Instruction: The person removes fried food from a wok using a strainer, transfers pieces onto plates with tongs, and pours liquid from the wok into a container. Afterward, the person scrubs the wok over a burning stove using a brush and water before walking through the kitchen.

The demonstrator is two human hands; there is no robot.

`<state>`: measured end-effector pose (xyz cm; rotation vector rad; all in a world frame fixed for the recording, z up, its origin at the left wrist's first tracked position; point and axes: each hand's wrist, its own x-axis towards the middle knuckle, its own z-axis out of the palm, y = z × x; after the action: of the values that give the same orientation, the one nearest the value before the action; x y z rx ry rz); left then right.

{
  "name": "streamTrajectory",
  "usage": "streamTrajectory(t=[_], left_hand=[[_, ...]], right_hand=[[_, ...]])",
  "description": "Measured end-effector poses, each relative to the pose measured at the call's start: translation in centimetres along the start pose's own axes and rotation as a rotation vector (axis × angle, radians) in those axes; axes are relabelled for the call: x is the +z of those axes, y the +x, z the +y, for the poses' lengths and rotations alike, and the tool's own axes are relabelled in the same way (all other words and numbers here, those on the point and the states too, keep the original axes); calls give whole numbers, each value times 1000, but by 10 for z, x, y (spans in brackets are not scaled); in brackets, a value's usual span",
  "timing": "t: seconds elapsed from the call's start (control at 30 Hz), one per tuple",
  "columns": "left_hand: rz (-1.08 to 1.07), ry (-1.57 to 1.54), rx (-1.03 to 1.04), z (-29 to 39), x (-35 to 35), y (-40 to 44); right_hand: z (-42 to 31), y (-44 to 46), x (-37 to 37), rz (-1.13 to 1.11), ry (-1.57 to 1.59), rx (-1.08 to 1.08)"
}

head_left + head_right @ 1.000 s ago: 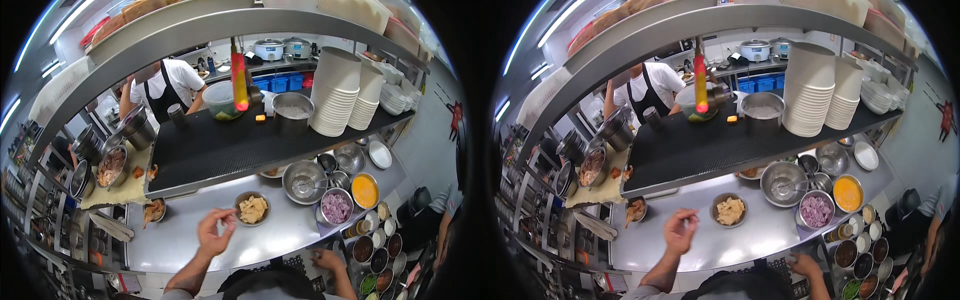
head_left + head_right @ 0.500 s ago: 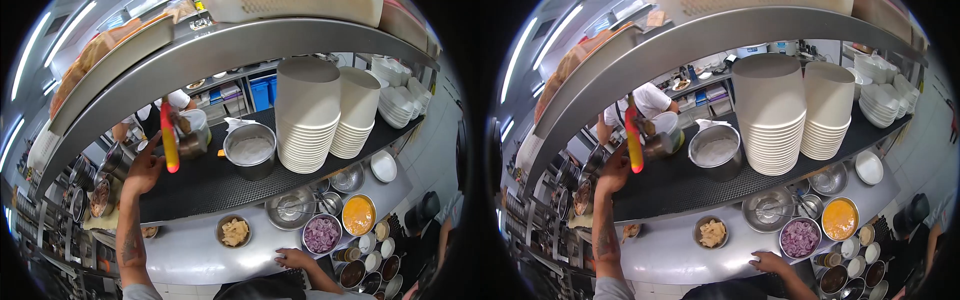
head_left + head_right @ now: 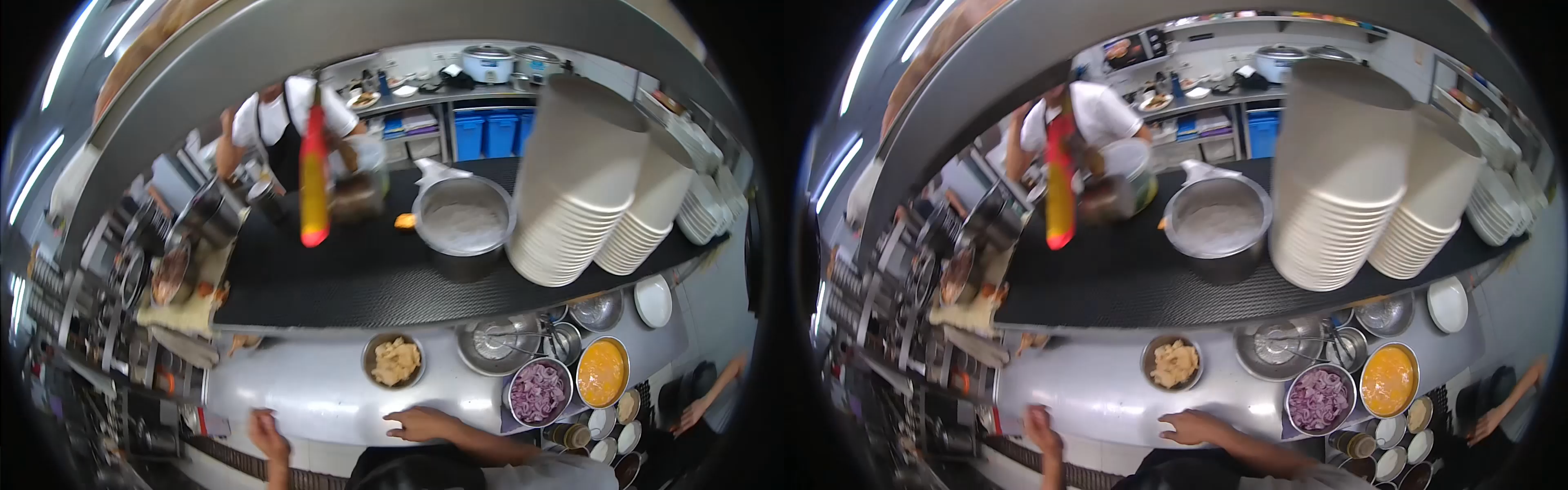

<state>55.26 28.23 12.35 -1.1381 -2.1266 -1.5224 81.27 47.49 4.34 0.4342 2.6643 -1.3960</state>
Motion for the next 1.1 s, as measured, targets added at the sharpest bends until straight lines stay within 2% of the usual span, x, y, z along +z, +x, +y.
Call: streamTrajectory(t=[0.03, 0.1, 0.17, 0.2, 0.23, 0.27, 0.3, 0.33, 0.4, 0.43, 0.47, 0.5, 0.53, 0.57, 0.6, 0.63, 0.7, 0.73, 0.77, 0.8, 0.83, 0.87, 0.9, 0.97, 1.0, 1.03, 1.07, 1.1], left_hand=[[-144, 16, -469, -8, -21, -57], [-15, 68, -761, -39, -53, -177], [59, 506, -841, -31, -108, -325], [153, 556, -948, -44, -127, -401], [15, 828, -1140, -58, -136, -436], [-5, 860, -1409, -59, -138, -441], [68, 909, -1628, -68, -152, -496], [210, 883, -1814, -57, -160, -502], [275, 882, -1991, -56, -178, -571], [318, 926, -1964, -38, -185, -572], [345, 1088, -1869, -49, -191, -618], [286, 1096, -1883, -27, -206, -625], [384, 1059, -1913, -26, -221, -631], [473, 1028, -1928, -33, -234, -644], [413, 1005, -1906, -42, -243, -655], [444, 1018, -1822, -58, -246, -681], [457, 1012, -1748, -84, -249, -711], [435, 1054, -1678, -96, -246, -718], [427, 1115, -1625, -97, -253, -727], [427, 1010, -1683, -94, -252, -724], [441, 923, -1721, -93, -262, -711], [440, 971, -1672, -91, -257, -714], [410, 1000, -1599, -103, -245, -720], [151, 917, -1770, -134, -250, -745], [219, 726, -1806, -133, -245, -719], [295, 530, -1825, -136, -245, -679], [96, 149, -1476, -174, -228, -694], [15, -58, -1386, -168, -219, -632]], right_hand=[[-5, 14, 9, -42, -22, -71], [-53, 30, -1, -269, -41, -80], [-92, 41, 31, -502, -194, -81], [-96, 51, 53, -500, -286, -237], [-105, 65, 53, -498, -192, -238], [-104, 86, 56, -495, -176, -192], [-123, 94, 68, -552, -241, -189], [-135, 97, 83, -530, -323, -242], [-132, 102, 125, -569, -508, -261], [-132, 101, 145, -620, -586, -224], [-132, 104, 164, -602, -596, -189], [-128, 115, 177, -738, -576, -76], [-116, 116, 196, -827, -571, 43], [-90, 112, 212, -681, -683, -121], [-64, 111, 223, -720, -756, -40], [-57, 113, 228, -766, -830, 37], [-45, 106, 231, -786, -804, 171], [-26, 104, 233, -806, -804, 178], [-40, 90, 228, -764, -848, 89], [-10, 100, 237, -929, -898, 112], [14, 87, 231, -885, -823, 73], [35, 73, 225, -844, -748, 32], [33, 60, 214, -867, -781, 69], [-1, 47, 210, -946, -862, 202], [-15, 41, 207, -961, -853, 289], [-43, 45, 211, -965, -793, 582], [-61, 60, 214, -964, -795, 560], [-74, 70, 219, -917, -822, 390]])
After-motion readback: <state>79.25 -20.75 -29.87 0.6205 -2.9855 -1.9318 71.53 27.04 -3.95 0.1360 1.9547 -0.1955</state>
